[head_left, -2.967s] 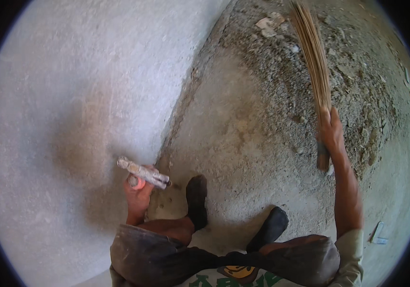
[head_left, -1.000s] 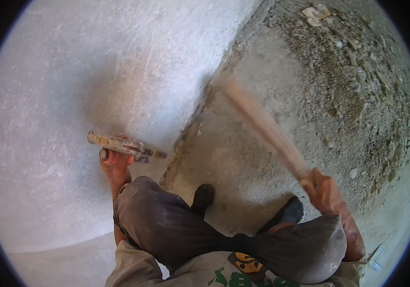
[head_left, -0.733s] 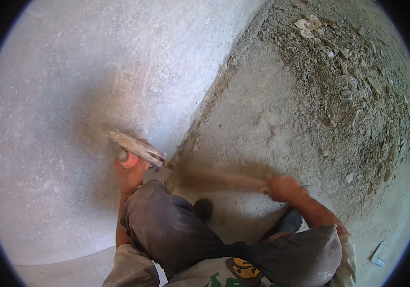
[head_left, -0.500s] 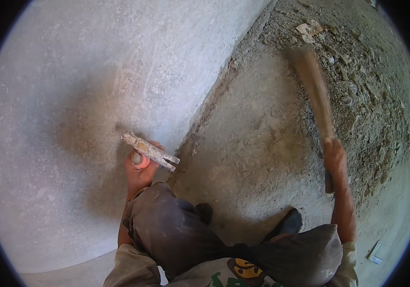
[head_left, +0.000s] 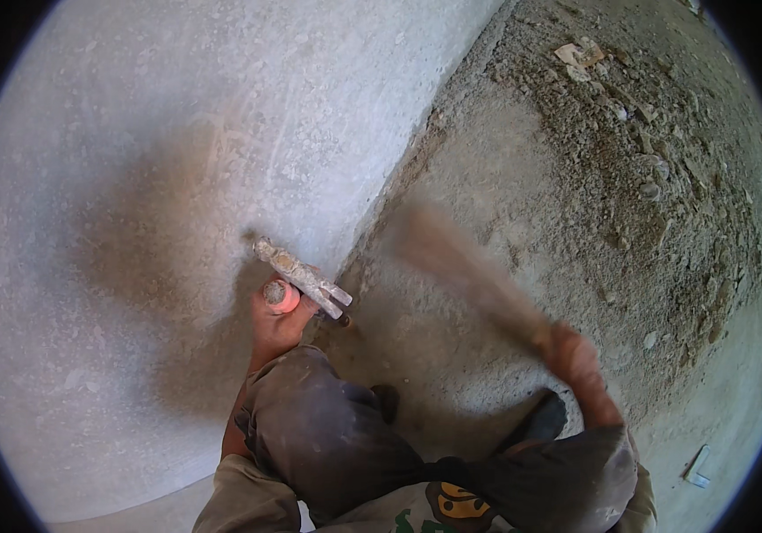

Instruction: Chipping away concrete from the base of a wall using a hammer and chisel, then sweeping up the debris.

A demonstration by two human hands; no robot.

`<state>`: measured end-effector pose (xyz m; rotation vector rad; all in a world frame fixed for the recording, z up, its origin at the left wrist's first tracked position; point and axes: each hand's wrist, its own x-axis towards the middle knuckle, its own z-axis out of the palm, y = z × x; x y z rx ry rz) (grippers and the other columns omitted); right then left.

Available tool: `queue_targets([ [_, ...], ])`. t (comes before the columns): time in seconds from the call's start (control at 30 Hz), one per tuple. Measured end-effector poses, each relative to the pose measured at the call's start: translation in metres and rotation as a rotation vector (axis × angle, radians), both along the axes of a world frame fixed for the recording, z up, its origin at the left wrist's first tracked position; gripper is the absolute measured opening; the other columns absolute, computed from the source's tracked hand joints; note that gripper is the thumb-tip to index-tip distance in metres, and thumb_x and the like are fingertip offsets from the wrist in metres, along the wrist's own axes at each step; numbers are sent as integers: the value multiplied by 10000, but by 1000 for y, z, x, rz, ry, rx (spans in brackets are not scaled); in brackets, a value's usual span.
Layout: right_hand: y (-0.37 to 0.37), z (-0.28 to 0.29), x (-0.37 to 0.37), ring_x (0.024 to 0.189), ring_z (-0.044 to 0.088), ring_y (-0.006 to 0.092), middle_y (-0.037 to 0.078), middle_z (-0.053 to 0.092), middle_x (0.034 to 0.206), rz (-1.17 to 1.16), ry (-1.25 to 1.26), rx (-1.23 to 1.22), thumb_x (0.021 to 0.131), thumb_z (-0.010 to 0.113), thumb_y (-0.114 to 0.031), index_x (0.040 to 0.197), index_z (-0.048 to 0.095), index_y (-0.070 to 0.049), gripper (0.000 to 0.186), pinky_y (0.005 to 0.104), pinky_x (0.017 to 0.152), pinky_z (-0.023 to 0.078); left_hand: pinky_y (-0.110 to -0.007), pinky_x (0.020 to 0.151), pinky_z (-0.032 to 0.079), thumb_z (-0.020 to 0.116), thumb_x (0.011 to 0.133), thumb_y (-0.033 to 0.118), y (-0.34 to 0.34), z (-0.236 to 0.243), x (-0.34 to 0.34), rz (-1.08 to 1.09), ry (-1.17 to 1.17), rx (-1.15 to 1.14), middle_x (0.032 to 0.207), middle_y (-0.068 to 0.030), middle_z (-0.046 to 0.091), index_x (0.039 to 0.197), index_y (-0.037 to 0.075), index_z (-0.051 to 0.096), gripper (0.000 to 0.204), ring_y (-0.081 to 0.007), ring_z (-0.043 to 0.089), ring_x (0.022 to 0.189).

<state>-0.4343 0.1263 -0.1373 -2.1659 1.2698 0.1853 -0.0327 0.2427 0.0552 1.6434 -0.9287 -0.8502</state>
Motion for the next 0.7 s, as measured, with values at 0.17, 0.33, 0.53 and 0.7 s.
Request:
queue_targets([
  [0.17,-43,31,-34,633,625,378,197,594,692,-693,-272,-98,944,503,-354,929,517,-11,344,470,548,465,-299,772,501,633,816,-18,-8,3,-6,34,-30,6,947,-83,663,1026,-54,605,215,-150,626,846],
  [0.33,-5,35,-52,691,601,408,254,577,772,-594,-105,-52,901,547,-384,970,508,14,406,485,611,470,-277,741,484,609,829,35,-34,8,-10,-20,2,111,976,-73,651,1067,-15,585,244,-128,610,864],
  [0.53,17,91,39,1230,432,389,260,437,1311,-67,-453,-33,784,741,-354,1352,385,-5,755,456,1040,362,-301,816,473,604,849,78,-103,-9,-37,-301,168,15,979,-50,622,1062,29,571,221,-129,593,895],
  [0.7,20,95,122,1013,573,263,178,559,1099,-64,-791,540,867,670,-337,1325,375,13,648,385,864,480,-266,776,470,641,886,171,-111,-1,-96,-521,264,-10,927,-36,625,1003,39,604,180,-105,584,855],
])
